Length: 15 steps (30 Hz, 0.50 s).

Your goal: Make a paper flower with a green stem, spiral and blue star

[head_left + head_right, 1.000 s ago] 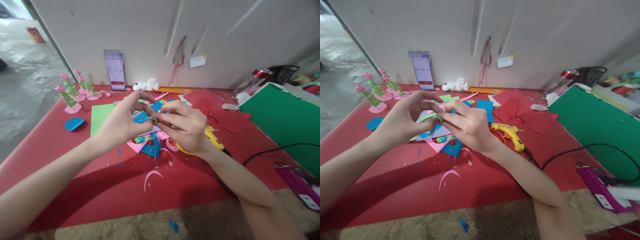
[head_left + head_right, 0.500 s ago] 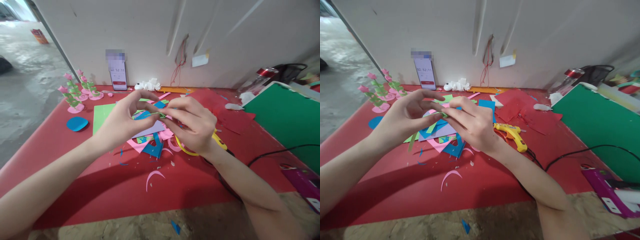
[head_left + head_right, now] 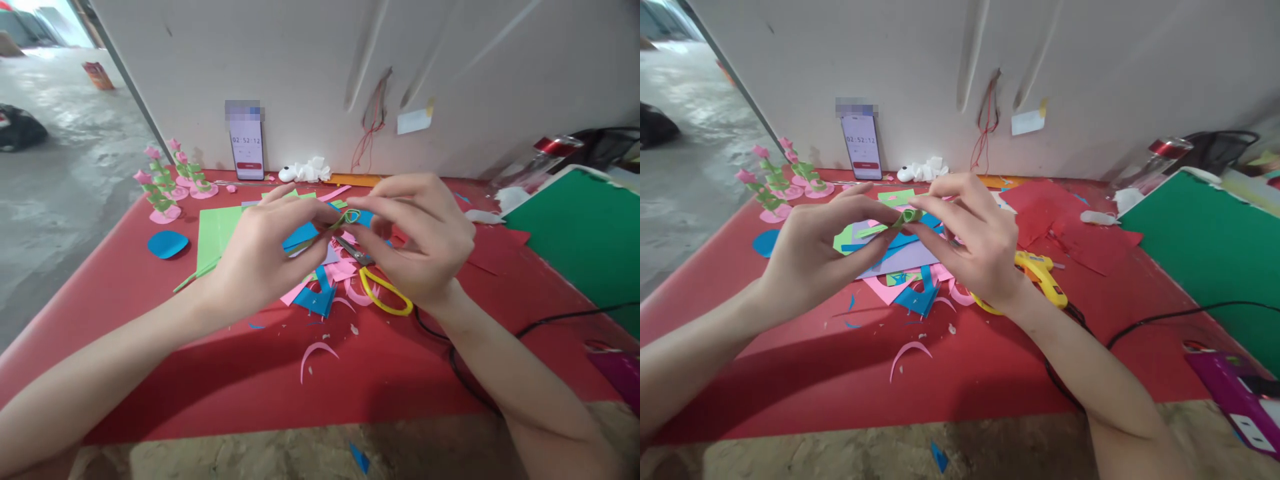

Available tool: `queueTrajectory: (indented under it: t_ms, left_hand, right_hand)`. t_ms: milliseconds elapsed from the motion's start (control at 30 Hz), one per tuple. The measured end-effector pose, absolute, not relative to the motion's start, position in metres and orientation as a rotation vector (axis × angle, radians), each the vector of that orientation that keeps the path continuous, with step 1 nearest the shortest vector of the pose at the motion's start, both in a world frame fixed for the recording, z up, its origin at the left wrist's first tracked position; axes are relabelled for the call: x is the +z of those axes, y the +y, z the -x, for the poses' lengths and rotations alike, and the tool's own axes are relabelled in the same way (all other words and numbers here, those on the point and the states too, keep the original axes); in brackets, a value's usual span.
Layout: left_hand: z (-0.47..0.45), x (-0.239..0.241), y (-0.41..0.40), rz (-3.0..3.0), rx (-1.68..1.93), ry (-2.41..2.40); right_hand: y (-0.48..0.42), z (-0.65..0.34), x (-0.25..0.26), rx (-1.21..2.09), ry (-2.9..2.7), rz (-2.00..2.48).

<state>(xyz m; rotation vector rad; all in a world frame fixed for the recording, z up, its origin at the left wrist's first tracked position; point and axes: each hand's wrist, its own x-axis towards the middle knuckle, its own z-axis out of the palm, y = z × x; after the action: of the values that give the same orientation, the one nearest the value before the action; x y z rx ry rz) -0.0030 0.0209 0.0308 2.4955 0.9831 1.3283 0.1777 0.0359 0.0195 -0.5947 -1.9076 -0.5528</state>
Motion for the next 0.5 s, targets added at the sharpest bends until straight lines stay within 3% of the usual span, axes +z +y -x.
queueTrajectory:
  t_ms: [500]
  left_hand:
    - [0.0004,0.0279,0.0232,-2.522,1.31,0.931]
  right_hand:
    - [0.0379,-0.1788,0.0183,-0.509,-1.933,0.554]
